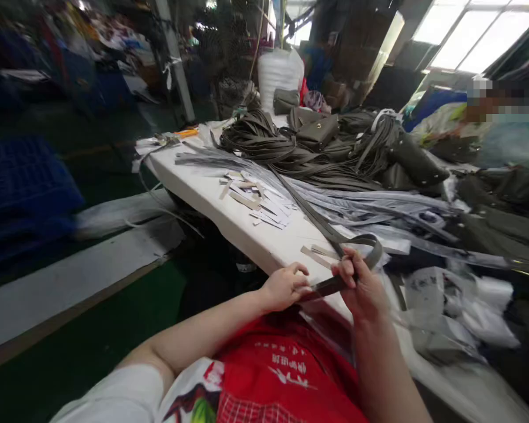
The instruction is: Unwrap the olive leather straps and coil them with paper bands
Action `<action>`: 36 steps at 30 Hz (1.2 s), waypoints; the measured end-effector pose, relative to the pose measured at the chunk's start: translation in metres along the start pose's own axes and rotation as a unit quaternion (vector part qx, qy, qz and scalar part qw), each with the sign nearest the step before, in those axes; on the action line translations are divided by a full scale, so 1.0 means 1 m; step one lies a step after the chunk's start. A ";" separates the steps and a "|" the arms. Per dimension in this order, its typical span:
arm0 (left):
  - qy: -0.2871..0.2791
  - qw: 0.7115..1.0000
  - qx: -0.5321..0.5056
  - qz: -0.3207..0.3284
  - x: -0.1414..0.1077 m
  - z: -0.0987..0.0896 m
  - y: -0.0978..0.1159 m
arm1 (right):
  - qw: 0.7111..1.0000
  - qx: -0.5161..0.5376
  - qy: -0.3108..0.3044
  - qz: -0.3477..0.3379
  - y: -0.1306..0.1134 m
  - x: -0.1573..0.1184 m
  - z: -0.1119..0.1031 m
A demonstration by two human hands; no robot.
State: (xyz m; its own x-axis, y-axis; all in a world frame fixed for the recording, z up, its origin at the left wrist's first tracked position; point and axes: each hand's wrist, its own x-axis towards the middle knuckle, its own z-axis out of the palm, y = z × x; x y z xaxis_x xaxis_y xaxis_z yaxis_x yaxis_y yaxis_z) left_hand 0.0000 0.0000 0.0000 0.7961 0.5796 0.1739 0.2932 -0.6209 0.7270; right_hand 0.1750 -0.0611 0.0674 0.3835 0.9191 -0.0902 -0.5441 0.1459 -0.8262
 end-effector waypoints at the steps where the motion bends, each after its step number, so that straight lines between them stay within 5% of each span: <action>1: -0.028 0.999 -0.039 -0.012 0.003 0.001 -0.001 | 1.000 0.006 -0.003 0.009 -0.001 -0.001 0.000; 7: -0.116 0.970 -0.197 -0.078 0.009 0.004 0.001 | 1.000 -0.001 0.001 0.010 -0.003 -0.001 -0.009; 12: -0.011 0.992 -0.123 -0.034 0.001 -0.006 0.020 | 0.988 -0.139 0.024 -0.059 0.006 0.002 -0.018; 17: 0.071 0.991 -0.105 -0.030 -0.004 -0.018 0.034 | 0.953 -0.290 -0.023 -0.081 0.038 -0.009 0.001; 21: 0.116 0.989 -0.090 -0.012 -0.012 -0.025 0.031 | 0.974 -0.216 -0.069 0.008 0.057 -0.017 0.014; 24: 0.095 0.993 -0.054 -0.050 -0.021 -0.027 0.022 | 0.995 -0.080 0.004 0.066 0.049 -0.006 0.008; 27: 0.087 0.991 -0.044 -0.089 -0.026 -0.029 0.017 | 0.998 -0.022 0.055 0.035 0.038 0.009 0.001; 32: 0.156 0.984 -0.044 -0.076 -0.020 -0.033 0.021 | 0.990 -0.120 -0.042 0.060 0.062 0.002 0.015; 36: 0.164 0.984 -0.029 -0.067 -0.020 -0.033 0.021 | 0.988 -0.050 -0.083 0.117 0.076 -0.005 0.028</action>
State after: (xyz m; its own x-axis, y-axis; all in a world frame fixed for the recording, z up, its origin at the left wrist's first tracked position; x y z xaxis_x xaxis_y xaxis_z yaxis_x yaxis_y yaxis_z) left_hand -0.0270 -0.0071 0.0334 0.5355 0.7994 0.2723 0.3461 -0.5018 0.7927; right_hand 0.1108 -0.0444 0.0212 0.1234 0.9720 -0.1998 -0.5239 -0.1072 -0.8450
